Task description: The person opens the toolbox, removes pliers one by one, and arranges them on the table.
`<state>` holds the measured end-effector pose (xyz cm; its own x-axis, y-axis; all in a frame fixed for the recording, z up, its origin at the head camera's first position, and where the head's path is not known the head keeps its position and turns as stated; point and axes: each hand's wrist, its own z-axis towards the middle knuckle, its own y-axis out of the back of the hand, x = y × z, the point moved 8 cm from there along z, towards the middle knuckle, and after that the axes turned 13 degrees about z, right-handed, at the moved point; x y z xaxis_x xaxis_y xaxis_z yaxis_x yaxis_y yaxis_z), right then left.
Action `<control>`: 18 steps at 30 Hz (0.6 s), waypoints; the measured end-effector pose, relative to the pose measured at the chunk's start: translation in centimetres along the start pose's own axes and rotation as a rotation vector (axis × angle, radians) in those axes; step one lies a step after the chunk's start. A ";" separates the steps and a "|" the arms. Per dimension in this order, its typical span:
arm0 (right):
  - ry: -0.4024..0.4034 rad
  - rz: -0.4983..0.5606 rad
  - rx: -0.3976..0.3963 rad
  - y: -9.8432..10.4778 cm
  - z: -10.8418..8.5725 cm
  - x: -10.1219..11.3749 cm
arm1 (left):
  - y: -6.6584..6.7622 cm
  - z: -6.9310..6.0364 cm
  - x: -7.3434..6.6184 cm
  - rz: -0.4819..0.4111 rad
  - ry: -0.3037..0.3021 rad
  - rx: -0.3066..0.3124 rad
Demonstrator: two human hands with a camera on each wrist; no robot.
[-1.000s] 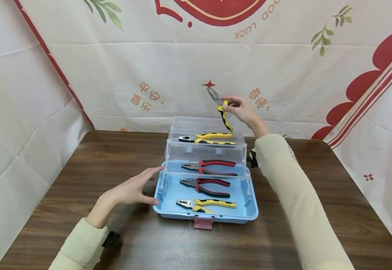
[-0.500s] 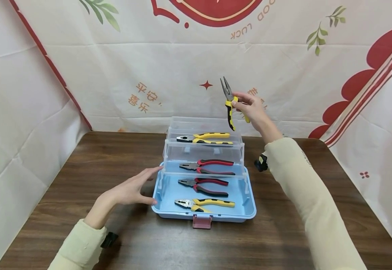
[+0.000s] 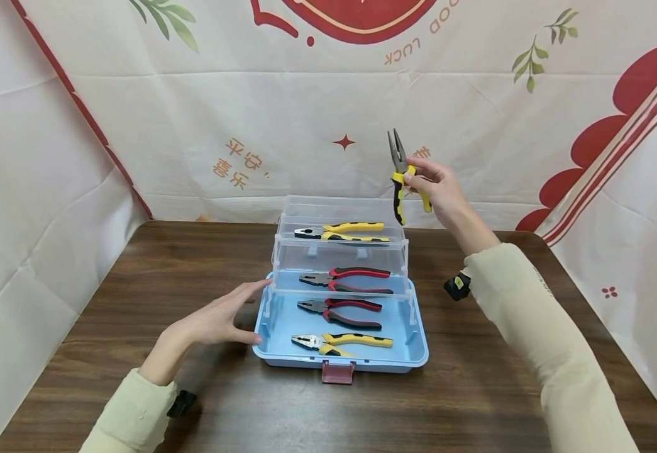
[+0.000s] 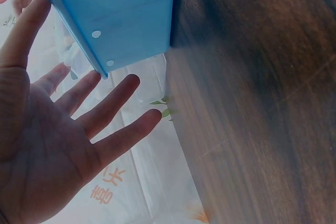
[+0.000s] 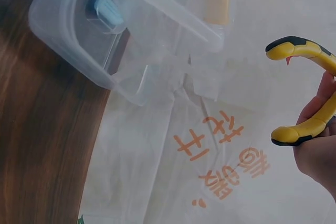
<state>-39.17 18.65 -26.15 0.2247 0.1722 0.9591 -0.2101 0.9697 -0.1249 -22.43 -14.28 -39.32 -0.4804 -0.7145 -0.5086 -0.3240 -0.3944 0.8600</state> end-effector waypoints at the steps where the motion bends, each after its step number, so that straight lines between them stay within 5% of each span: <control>1: 0.000 0.013 -0.007 0.2 -0.2 0.0 | 0.0 0.0 0.0 0.000 -0.002 -0.001; 18: -0.027 0.252 -0.146 4.8 -4.7 -1.1 | 0.0 0.0 0.0 0.001 -0.004 -0.003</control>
<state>-35.96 23.94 -29.00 0.1571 0.4083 0.8992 -0.1166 0.9119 -0.3936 -22.43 -14.25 -39.32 -0.4839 -0.7128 -0.5078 -0.3208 -0.3954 0.8607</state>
